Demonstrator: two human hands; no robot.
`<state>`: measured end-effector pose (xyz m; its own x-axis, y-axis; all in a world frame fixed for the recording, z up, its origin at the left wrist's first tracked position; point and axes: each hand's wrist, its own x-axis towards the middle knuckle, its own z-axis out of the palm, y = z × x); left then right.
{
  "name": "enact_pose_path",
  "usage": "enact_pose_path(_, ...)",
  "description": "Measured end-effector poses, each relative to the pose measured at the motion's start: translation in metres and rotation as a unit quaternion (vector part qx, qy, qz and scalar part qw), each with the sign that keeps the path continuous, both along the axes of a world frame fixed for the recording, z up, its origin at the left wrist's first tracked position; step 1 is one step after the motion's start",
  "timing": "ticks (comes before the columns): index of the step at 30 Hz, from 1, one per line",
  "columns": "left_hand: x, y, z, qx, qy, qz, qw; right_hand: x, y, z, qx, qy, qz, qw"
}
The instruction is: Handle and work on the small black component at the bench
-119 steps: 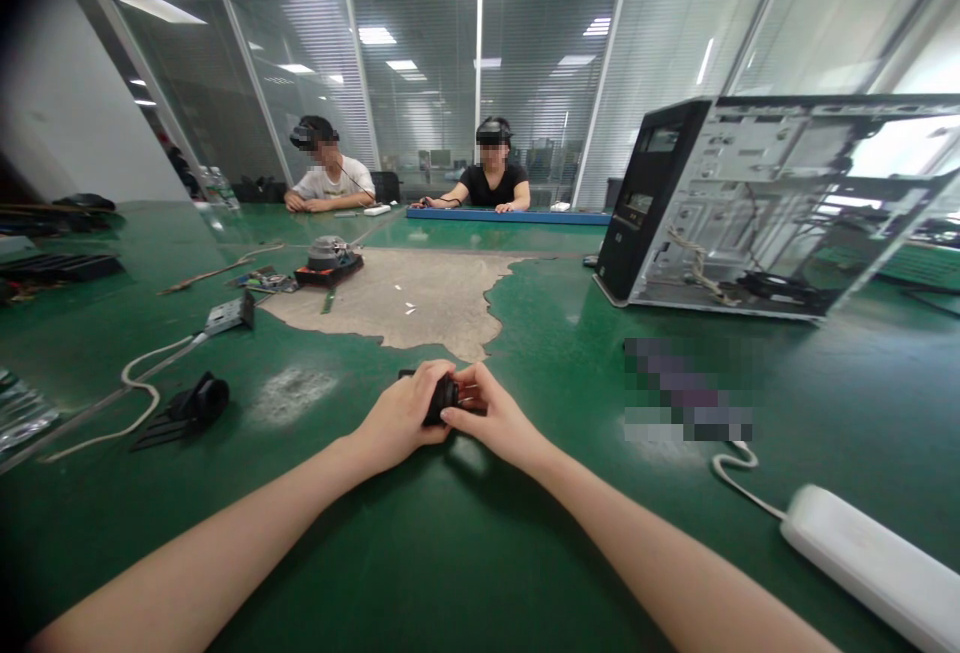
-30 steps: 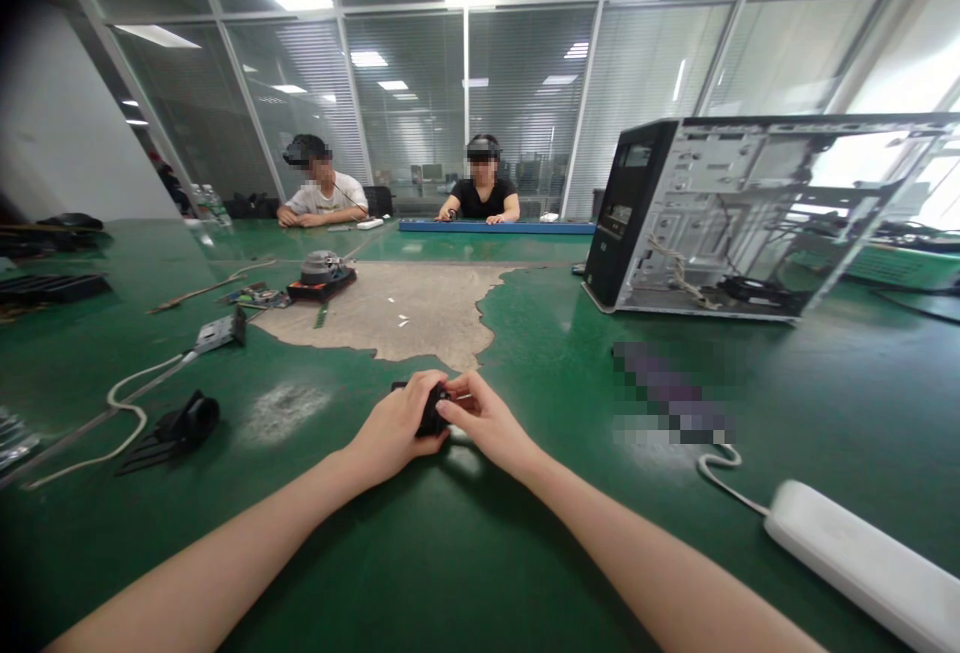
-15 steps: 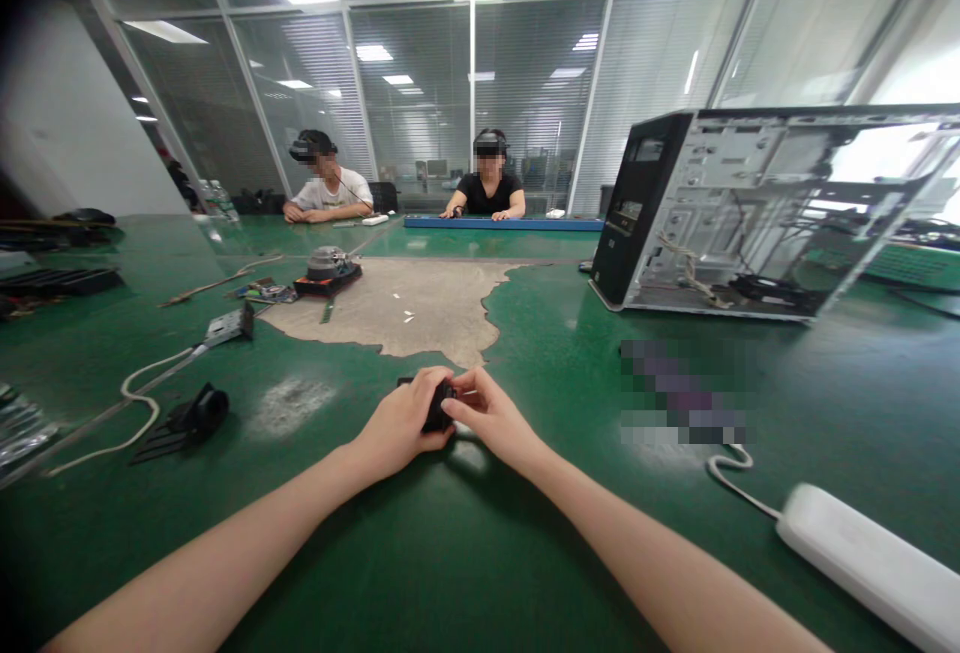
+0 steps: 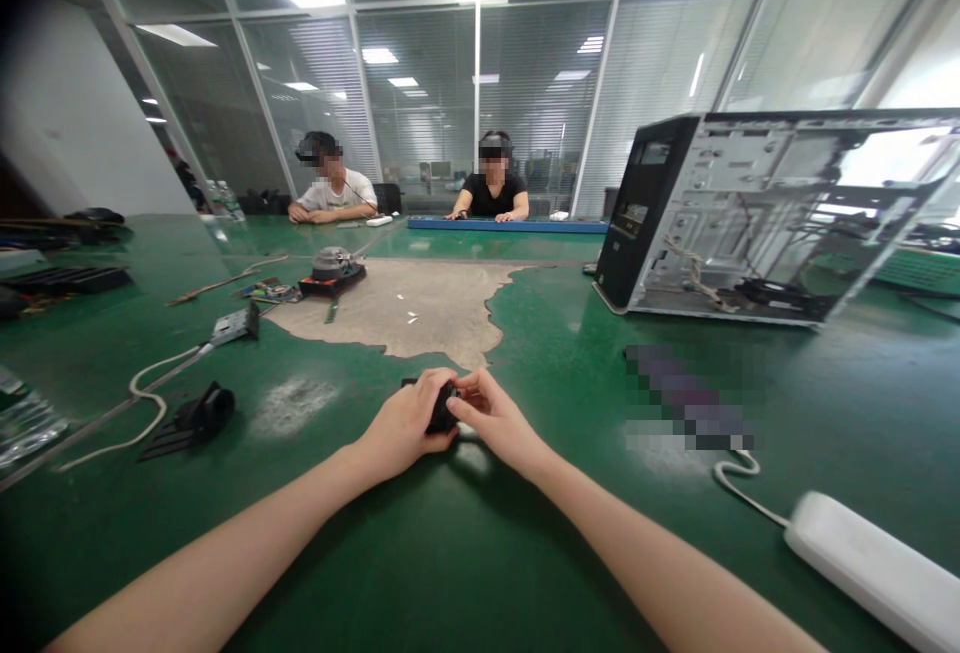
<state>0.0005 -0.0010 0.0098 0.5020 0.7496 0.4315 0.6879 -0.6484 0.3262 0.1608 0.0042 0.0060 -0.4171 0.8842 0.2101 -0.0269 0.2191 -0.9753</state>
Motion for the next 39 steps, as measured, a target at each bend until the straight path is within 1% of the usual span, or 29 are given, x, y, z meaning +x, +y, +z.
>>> enact_pose_path(4, 0.0002, 0.0004, -0.0008, 0.000, -0.001, 0.004, 1.000, -0.0004, 0.0027, -0.0039, 0.010, -0.022, -0.007, 1.000)
enact_pose_path(10, 0.0009, -0.0005, -0.0001, -0.003, 0.005, 0.010, 1.000, 0.0042, -0.0015, 0.0017, 0.010, -0.009, 0.040, 0.999)
enact_pose_path(15, 0.0013, -0.0020, 0.0017, 0.003, 0.010, 0.010, 1.000, 0.0007, -0.0008, -0.0010, -0.003, 0.011, 0.006, 1.000)
enact_pose_path(19, 0.0012, -0.0017, 0.0016, 0.004, 0.010, 0.008, 1.000, -0.0006, 0.0013, -0.0036, 0.007, -0.011, -0.010, 1.000)
enact_pose_path(25, 0.0015, -0.0007, 0.0005, 0.003, 0.014, 0.012, 1.000, 0.0052, -0.0022, 0.0002, 0.026, -0.011, 0.037, 0.999)
enact_pose_path(30, 0.0025, -0.0006, 0.0004, 0.007, 0.010, 0.007, 1.000, 0.0022, -0.0012, -0.0014, 0.012, 0.006, 0.005, 1.000)
enact_pose_path(34, 0.0027, -0.0005, 0.0003, 0.009, 0.011, 0.011, 1.000, 0.0003, 0.0018, -0.0032, 0.003, -0.007, -0.020, 1.000)
enact_pose_path(39, 0.0022, -0.0005, 0.0002, 0.009, 0.022, 0.018, 1.000, 0.0046, -0.0007, -0.0010, 0.012, -0.015, 0.019, 1.000)
